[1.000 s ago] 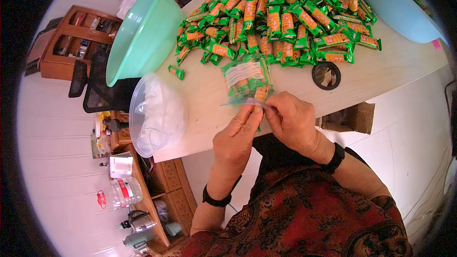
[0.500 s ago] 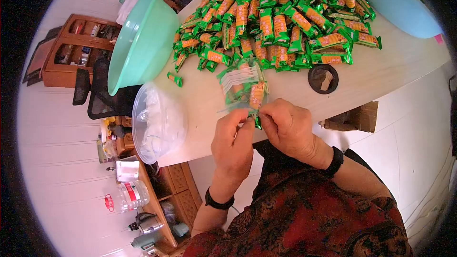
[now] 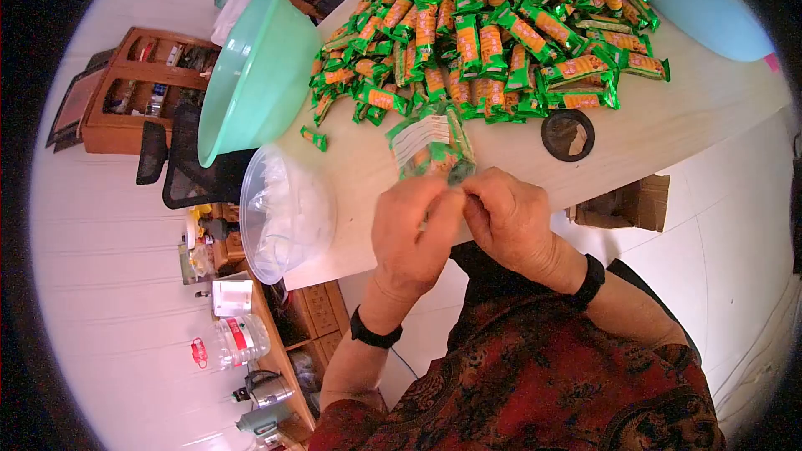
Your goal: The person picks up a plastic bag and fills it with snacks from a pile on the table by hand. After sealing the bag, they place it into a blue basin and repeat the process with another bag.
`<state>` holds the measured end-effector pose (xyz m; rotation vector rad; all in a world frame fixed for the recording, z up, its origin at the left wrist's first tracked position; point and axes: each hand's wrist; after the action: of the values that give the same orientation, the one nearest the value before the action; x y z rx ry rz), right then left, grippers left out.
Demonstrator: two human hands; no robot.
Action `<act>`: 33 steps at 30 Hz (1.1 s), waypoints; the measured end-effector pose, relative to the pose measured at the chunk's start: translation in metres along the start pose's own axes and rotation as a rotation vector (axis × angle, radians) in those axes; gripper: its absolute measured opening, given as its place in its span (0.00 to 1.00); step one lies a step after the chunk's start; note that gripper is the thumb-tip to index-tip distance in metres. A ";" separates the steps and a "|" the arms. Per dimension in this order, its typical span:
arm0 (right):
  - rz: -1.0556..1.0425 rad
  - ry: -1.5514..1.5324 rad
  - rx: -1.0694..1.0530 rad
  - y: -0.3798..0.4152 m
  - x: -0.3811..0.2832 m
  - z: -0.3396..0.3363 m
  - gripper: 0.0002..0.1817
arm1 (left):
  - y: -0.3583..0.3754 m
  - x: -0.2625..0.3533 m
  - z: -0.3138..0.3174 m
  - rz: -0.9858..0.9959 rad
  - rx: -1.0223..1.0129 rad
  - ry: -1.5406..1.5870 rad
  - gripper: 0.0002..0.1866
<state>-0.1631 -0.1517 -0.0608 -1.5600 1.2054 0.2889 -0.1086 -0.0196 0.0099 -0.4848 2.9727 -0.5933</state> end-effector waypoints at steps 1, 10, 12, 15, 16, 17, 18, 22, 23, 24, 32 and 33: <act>0.013 -0.001 -0.006 0.000 0.000 -0.001 0.14 | 0.002 0.002 0.000 0.002 -0.001 0.002 0.11; 0.007 -0.057 0.006 -0.001 -0.002 -0.003 0.13 | 0.031 0.020 -0.006 -0.530 -0.159 -0.094 0.20; 0.011 -0.049 0.000 -0.003 -0.005 -0.005 0.13 | 0.032 0.023 -0.001 -0.576 -0.176 -0.093 0.20; 0.026 -0.050 -0.012 -0.003 -0.005 -0.004 0.12 | 0.030 0.022 0.004 -0.610 -0.176 -0.099 0.24; 0.042 -0.060 -0.018 -0.002 -0.004 -0.004 0.12 | 0.029 0.021 0.006 -0.597 -0.163 -0.104 0.28; 0.041 -0.060 -0.022 -0.001 -0.003 -0.004 0.12 | 0.028 0.020 0.008 -0.601 -0.162 -0.102 0.28; 0.051 -0.052 -0.037 -0.001 -0.003 -0.004 0.12 | 0.027 0.020 0.009 -0.609 -0.179 -0.075 0.29; 0.078 -0.039 -0.057 0.000 -0.003 -0.004 0.11 | 0.030 0.016 0.012 -0.559 -0.209 -0.083 0.32; 0.077 -0.040 -0.059 -0.001 -0.004 -0.004 0.11 | 0.028 0.016 0.012 -0.561 -0.209 -0.084 0.32; 0.076 -0.037 -0.056 -0.001 -0.004 -0.004 0.12 | 0.025 0.017 0.012 -0.562 -0.212 -0.070 0.32; 0.079 0.000 -0.067 0.000 -0.002 -0.004 0.11 | 0.017 0.015 0.023 -0.609 -0.232 -0.111 0.29; 0.079 0.004 -0.073 0.000 -0.001 -0.004 0.11 | 0.018 0.015 0.021 -0.638 -0.183 -0.082 0.29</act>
<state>-0.1654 -0.1541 -0.0589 -1.5780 1.2734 0.3853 -0.1257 -0.0163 -0.0170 -1.4561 2.7701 -0.3159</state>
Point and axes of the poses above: each hand's wrist, its own y-axis away from the middle knuckle, its own z-axis out of the palm, x = y × z, and after that the axes turned 15 degrees about -x, right-handed
